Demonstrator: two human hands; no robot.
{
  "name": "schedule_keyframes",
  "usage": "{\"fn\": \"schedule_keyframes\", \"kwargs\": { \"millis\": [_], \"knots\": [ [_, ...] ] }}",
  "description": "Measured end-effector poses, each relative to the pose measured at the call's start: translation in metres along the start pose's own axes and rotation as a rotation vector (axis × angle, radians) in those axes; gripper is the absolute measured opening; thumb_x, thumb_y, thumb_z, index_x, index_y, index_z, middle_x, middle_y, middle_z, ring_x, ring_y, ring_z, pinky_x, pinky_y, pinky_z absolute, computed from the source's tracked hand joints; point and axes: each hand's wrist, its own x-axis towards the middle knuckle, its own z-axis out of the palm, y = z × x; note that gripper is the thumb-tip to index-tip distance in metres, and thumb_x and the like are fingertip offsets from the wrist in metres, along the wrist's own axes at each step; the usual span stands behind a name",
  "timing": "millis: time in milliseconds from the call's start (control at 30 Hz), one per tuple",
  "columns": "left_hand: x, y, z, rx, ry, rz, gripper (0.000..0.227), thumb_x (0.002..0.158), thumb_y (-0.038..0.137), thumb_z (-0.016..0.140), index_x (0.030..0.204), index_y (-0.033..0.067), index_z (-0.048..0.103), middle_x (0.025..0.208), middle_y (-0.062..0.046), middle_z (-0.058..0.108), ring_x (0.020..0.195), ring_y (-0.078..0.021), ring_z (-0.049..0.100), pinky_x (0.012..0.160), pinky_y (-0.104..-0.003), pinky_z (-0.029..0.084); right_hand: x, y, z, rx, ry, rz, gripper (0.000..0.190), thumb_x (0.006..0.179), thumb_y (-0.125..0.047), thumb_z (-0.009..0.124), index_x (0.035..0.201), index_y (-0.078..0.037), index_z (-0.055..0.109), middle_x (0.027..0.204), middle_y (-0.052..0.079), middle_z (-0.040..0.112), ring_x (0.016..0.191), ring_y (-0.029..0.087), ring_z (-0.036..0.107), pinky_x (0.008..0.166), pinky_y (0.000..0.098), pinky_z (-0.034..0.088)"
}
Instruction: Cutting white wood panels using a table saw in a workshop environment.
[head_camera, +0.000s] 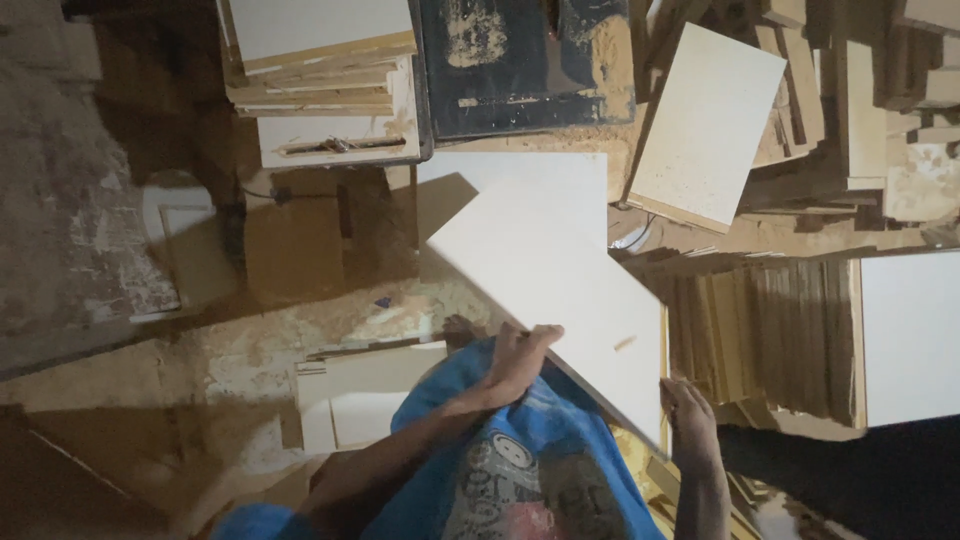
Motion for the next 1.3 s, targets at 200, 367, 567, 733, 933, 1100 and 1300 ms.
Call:
{"fn": "schedule_keyframes", "kwargs": {
  "millis": [200,367,567,733,933,1100,1300],
  "knots": [
    [0.059,0.018,-0.002,0.233,-0.034,0.095,0.075,0.088,0.072,0.074,0.143,0.0212,0.063,0.145,-0.015,0.051,0.132,-0.0345,0.057,0.106,-0.057,0.045,0.058,-0.016,0.041,0.636,0.284,0.205,0.074,0.098,-0.024,0.083,0.161,-0.012,0.045,0.139,0.022,0.044,0.112,0.022,0.062,0.092,0.0320,0.051],
    [0.095,0.112,-0.031,0.050,0.071,0.085,0.106,0.080,0.055,0.082,0.157,-0.0002,0.034,0.153,-0.028,0.044,0.150,-0.0463,0.043,0.117,-0.058,0.040,0.080,-0.088,0.054,0.975,0.240,0.009,0.055,0.096,-0.002,0.074,0.143,-0.027,0.061,0.123,0.003,0.056,0.102,0.012,0.062,0.088,0.0222,0.058],
    [0.165,0.124,-0.113,-0.245,0.176,0.117,0.096,0.085,0.050,0.088,0.157,-0.0001,0.047,0.169,-0.031,0.033,0.159,-0.0505,0.023,0.127,-0.066,0.021,0.134,-0.026,0.119,0.746,0.068,-0.112,0.043,0.097,0.003,0.078,0.116,-0.022,0.049,0.104,0.000,0.060,0.084,0.014,0.068,0.074,0.0287,0.059],
    [0.211,0.089,-0.187,-0.187,0.321,0.232,0.114,0.086,0.067,0.086,0.166,0.0043,0.035,0.174,-0.027,0.021,0.161,-0.0479,0.013,0.132,-0.064,0.009,0.107,-0.080,0.144,0.289,-0.032,-0.411,0.070,0.099,-0.014,0.084,0.161,-0.008,0.052,0.093,0.006,0.061,0.090,0.013,0.055,0.084,0.0368,0.057],
    [0.159,-0.041,-0.196,-0.197,0.380,-0.026,0.103,0.079,0.075,0.088,0.154,0.0132,0.054,0.127,-0.021,0.063,0.094,-0.0349,0.072,0.092,-0.054,0.056,0.129,-0.089,0.150,0.329,-0.099,-0.266,0.063,0.103,-0.011,0.079,0.159,-0.009,0.052,0.096,0.015,0.069,0.086,0.017,0.063,0.073,0.0368,0.063],
    [0.139,-0.034,-0.161,-0.479,0.242,0.241,0.042,0.106,0.033,0.070,0.119,-0.0028,0.052,0.116,-0.021,0.051,0.116,-0.0448,0.071,0.106,-0.057,0.057,0.148,-0.115,0.155,0.248,-0.077,-0.299,0.064,0.101,-0.008,0.081,0.159,-0.011,0.054,0.085,0.013,0.066,0.077,0.015,0.060,0.060,0.0321,0.054],
    [0.165,-0.011,-0.159,-0.568,0.337,0.425,0.028,0.102,0.027,0.076,0.089,0.0057,0.062,0.083,-0.007,0.060,0.085,-0.0315,0.079,0.088,-0.047,0.068,0.174,-0.138,0.169,0.384,-0.066,-0.262,0.061,0.102,-0.008,0.079,0.157,-0.020,0.056,0.078,0.008,0.064,0.064,0.013,0.065,0.052,0.0270,0.056]
  ]
}}
